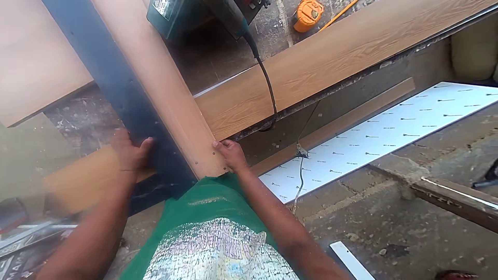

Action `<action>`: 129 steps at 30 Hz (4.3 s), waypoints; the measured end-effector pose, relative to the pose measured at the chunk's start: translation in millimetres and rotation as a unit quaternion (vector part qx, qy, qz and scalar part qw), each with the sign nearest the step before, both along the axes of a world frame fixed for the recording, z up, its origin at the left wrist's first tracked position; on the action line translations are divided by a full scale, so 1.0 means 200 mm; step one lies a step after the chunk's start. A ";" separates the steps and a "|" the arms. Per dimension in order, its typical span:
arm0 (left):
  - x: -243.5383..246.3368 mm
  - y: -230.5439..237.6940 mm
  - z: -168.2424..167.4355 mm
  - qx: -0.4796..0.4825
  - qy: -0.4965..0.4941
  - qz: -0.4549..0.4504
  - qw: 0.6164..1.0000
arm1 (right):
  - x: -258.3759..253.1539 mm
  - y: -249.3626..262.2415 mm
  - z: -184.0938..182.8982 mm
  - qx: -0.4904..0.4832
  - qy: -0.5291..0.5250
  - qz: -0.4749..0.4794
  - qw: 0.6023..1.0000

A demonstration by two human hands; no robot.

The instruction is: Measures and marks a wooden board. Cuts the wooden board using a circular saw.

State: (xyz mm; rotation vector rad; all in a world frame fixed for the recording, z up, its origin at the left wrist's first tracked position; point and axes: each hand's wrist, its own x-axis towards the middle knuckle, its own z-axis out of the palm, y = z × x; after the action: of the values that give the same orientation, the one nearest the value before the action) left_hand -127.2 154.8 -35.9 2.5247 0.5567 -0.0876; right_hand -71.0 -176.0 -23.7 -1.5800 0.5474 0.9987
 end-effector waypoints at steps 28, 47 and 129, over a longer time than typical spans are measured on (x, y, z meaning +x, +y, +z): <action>0.05 0.02 0.07 -0.045 0.085 0.021 0.995 | -0.02 0.03 -0.02 -0.020 -0.012 -0.012 1.000; 0.23 -0.08 0.11 -0.033 0.168 0.144 0.975 | 0.41 -0.10 0.31 -0.190 -0.102 0.299 0.930; 0.29 -0.24 0.29 -0.006 0.273 0.076 0.959 | 1.66 0.51 0.91 -0.130 -0.354 0.230 0.897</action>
State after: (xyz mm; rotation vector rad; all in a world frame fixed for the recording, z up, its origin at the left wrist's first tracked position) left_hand -69.8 106.3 21.6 2.4251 0.9546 -0.7422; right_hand 261.6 -74.1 159.1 -2.2200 -0.2253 0.6119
